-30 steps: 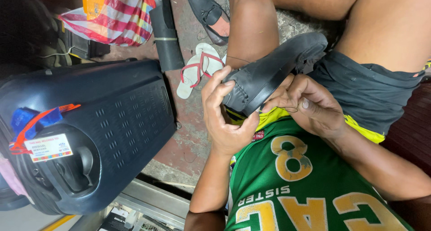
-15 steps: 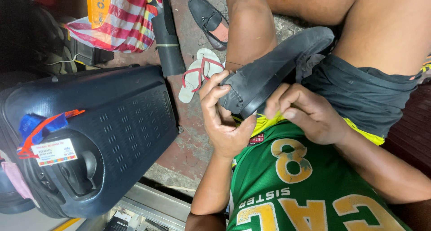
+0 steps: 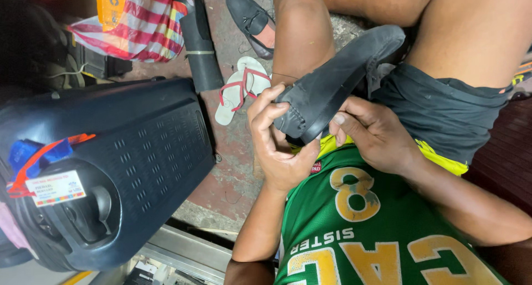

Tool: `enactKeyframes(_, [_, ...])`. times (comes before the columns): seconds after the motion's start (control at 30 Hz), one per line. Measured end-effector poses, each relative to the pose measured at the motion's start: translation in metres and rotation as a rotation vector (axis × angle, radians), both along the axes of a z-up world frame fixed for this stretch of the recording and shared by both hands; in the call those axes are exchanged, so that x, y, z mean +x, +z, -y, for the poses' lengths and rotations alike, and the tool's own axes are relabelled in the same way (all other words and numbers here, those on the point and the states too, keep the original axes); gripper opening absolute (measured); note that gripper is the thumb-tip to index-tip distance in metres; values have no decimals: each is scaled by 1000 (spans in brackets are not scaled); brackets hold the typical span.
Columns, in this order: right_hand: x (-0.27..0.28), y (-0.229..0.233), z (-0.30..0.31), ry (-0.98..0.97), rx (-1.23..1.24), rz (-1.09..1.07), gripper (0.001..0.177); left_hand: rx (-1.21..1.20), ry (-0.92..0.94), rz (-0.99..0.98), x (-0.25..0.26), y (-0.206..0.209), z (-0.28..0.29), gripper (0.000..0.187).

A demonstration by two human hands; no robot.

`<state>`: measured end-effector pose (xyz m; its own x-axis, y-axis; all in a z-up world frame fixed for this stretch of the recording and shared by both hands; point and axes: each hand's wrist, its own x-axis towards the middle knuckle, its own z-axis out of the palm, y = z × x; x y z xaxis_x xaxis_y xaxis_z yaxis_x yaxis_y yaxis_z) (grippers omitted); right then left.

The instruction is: The person sits on the floor and sews a black slip-on shoe using a needle and thread. They repeatedly push the needle through the sole and pull the thread to stitch the shoe, adjusting the shoe's position as needed.

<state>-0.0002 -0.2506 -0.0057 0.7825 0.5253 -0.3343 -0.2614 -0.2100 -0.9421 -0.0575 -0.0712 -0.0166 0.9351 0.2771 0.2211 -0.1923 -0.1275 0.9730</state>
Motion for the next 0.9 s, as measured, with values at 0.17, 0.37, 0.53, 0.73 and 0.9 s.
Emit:
enactKeyframes(0.17, [-4,-8,-5,-38,80,-127,14,-28,-22,27,-1,-2,-1,61])
enactKeyframes(0.37, [-5,-14,-6,-46,292,-267,17,4,-33,57,-4,-3,-1,56])
enactKeyframes(0.53, [-4,-8,1,-7,256,-171,16,-54,-77,61,-2,-2,2,58])
enactKeyframes(0.73, [-12,0,12,25,-5,-25,12,-204,-124,77,-3,1,9,47])
enactKeyframes(0.9, [-10,1,16,-3,224,-48,17,-334,-122,90,-3,-1,21,32])
